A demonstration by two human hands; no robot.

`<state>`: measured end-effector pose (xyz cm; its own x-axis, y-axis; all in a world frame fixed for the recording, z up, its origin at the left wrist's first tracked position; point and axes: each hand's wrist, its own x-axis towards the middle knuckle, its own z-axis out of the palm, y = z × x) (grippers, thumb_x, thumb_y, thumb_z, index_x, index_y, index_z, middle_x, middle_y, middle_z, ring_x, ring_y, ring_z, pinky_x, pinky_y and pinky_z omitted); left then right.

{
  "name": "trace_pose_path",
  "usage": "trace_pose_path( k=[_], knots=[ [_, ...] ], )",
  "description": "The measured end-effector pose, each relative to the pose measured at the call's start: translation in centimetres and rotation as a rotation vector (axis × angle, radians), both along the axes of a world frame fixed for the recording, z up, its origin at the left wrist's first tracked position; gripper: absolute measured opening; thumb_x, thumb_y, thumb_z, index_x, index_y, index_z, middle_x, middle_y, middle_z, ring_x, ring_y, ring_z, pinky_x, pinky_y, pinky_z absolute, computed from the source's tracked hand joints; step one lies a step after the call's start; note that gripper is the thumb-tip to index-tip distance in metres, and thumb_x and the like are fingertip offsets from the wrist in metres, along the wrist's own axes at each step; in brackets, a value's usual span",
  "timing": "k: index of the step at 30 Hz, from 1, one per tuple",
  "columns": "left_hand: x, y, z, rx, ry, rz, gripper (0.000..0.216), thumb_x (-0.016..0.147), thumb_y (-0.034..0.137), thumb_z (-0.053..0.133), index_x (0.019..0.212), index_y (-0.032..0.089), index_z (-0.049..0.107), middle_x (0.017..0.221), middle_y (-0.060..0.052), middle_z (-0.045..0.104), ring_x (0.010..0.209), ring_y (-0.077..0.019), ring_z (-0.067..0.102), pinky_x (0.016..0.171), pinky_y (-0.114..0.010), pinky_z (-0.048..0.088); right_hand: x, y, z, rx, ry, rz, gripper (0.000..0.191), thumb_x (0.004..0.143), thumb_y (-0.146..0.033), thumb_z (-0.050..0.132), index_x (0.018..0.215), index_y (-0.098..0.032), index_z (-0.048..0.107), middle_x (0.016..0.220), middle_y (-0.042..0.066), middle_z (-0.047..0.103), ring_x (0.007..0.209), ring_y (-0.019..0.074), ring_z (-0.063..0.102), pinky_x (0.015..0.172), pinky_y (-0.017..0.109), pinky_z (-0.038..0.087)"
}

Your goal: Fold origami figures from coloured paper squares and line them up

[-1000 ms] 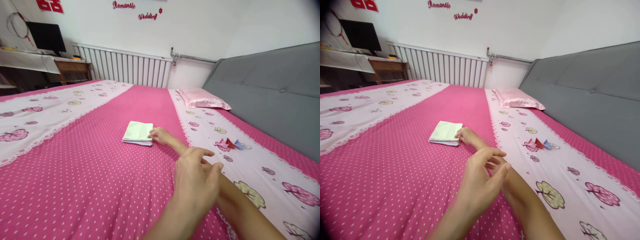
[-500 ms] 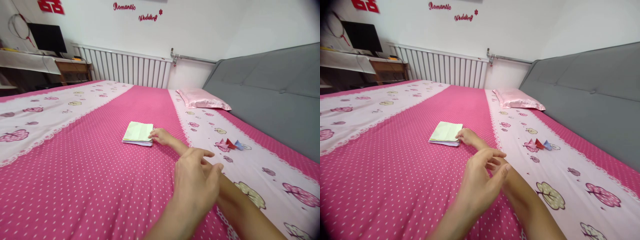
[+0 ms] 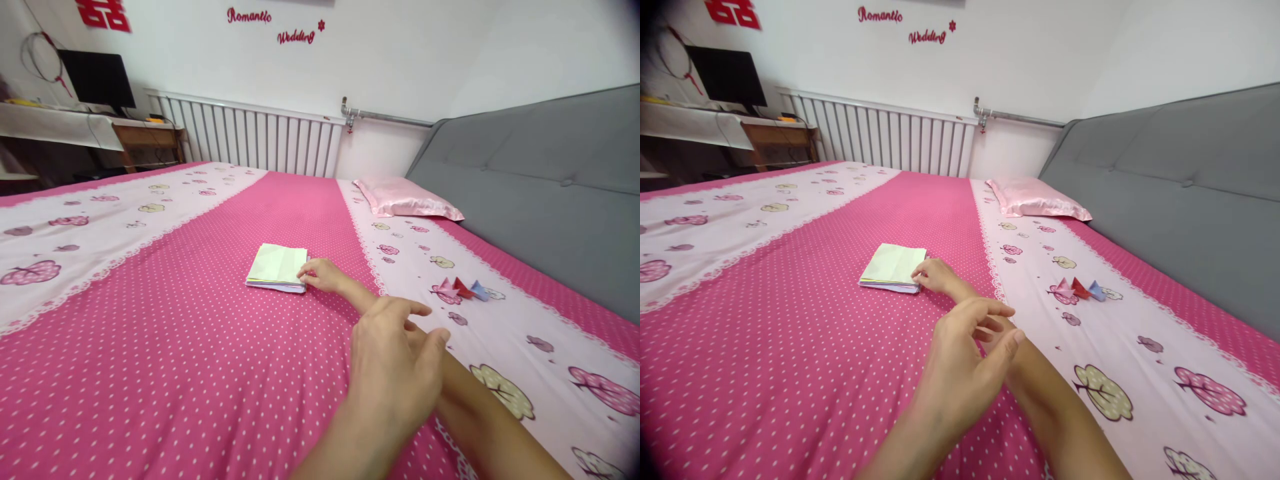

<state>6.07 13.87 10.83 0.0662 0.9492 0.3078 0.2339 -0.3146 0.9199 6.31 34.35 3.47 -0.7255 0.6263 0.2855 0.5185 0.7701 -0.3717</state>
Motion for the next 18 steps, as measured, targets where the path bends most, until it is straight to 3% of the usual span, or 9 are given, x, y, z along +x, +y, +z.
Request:
trace_pose_path(
  k=[8,18],
  knots=[
    [0.01,0.05,-0.08,0.002,0.006,0.001,0.021,0.077,0.030,0.056,0.096,0.022,0.062,0.096,-0.003,0.063,0.077,-0.0174,0.059,0.072,-0.036,0.049,0.07,0.56,-0.56,0.027,0.008,-0.066,0.047,0.065,-0.026,0.070,0.110,-0.017,0.062,0.104,0.009,0.066,0.092,0.0206,0.059,0.080,0.031,0.043],
    [-0.11,-0.06,0.03,-0.005,0.003,-0.006,0.021,0.077,0.030,0.056,0.096,0.022,0.062,0.097,-0.003,0.064,0.079,-0.0180,0.059,0.074,-0.037,0.049,-0.09,0.43,-0.46,0.004,0.002,-0.061,0.030,0.069,-0.024,0.068,0.098,-0.017,0.068,0.097,0.006,0.069,0.088,0.0177,0.060,0.078,0.027,0.042]
  ],
)
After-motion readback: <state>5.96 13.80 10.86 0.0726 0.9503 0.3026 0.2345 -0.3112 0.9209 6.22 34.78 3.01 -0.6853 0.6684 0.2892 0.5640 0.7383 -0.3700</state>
